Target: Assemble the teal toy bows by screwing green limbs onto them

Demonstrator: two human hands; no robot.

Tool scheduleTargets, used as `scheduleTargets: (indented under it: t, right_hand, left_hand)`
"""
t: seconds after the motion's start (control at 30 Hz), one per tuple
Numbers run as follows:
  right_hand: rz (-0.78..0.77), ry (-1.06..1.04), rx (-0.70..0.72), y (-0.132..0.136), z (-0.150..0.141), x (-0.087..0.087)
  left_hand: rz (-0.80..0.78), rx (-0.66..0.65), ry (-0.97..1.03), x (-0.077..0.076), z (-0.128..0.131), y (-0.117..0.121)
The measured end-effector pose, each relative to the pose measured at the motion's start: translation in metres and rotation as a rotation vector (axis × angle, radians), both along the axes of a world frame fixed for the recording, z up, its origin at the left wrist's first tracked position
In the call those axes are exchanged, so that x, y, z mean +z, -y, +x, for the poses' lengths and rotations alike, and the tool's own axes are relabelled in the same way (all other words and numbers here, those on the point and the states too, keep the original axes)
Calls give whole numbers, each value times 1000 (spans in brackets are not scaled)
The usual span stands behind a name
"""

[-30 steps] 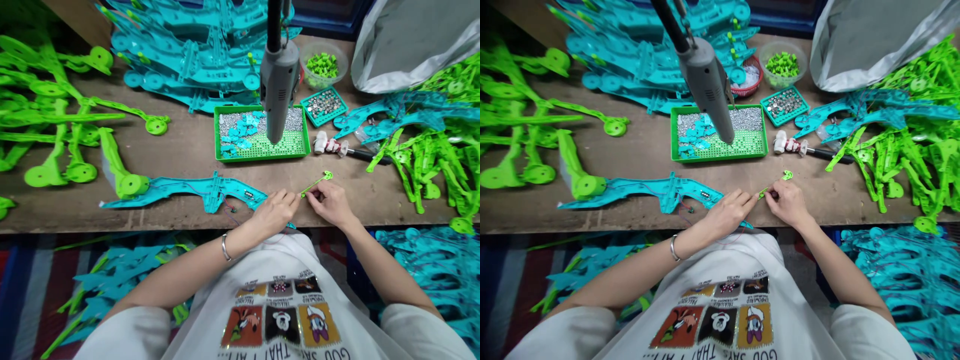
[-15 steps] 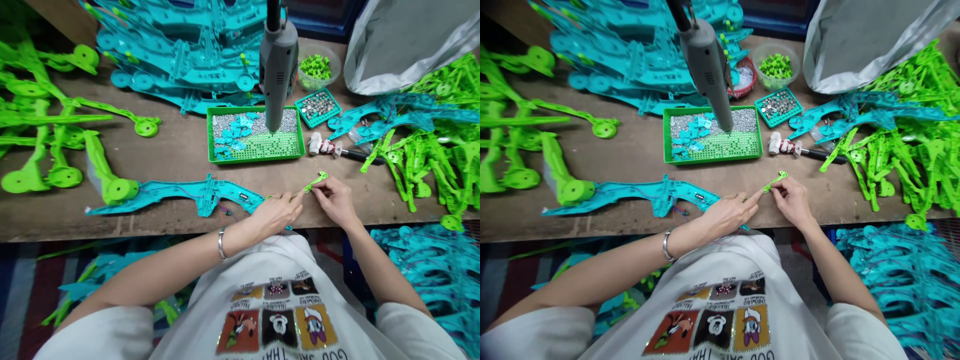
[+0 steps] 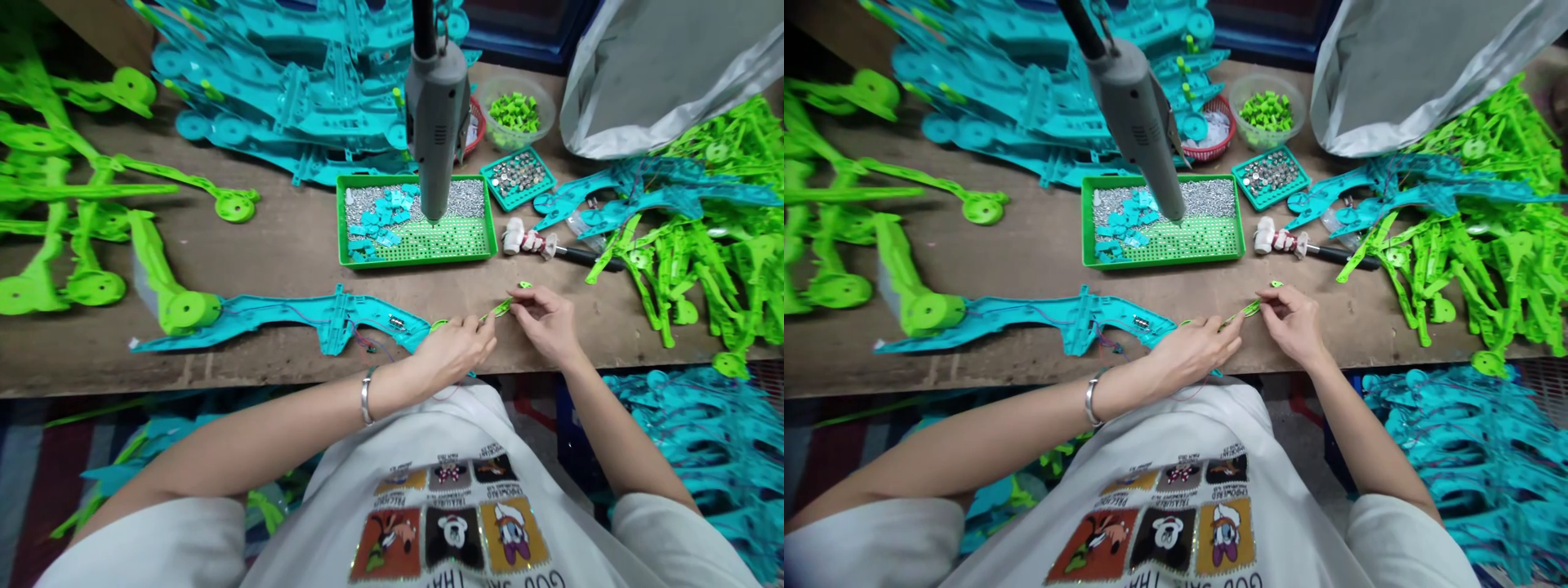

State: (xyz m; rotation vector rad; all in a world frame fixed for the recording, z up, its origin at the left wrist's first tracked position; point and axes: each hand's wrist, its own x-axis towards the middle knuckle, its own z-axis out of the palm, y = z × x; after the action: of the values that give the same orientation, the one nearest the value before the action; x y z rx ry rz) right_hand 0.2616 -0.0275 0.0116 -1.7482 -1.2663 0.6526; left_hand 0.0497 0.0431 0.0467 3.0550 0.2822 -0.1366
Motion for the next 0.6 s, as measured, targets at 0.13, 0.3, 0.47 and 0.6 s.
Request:
scheduleTargets:
  t: [0.13,0.3,0.47,0.6]
  right_hand:
    - [10,-34,7,3,0,-1]
    - [40,127,9,1,3,-1]
    - [68,229,-28,0,3,-5]
    - [101,339,-36,2,-1,-5]
  left_hand:
    - [-13,10,4,2,-1,0]
    - [51,-22,-17,5,-2,0]
    - [77,-33,-11,3,-2,0]
    - [46,-18,21,1,-3,-1]
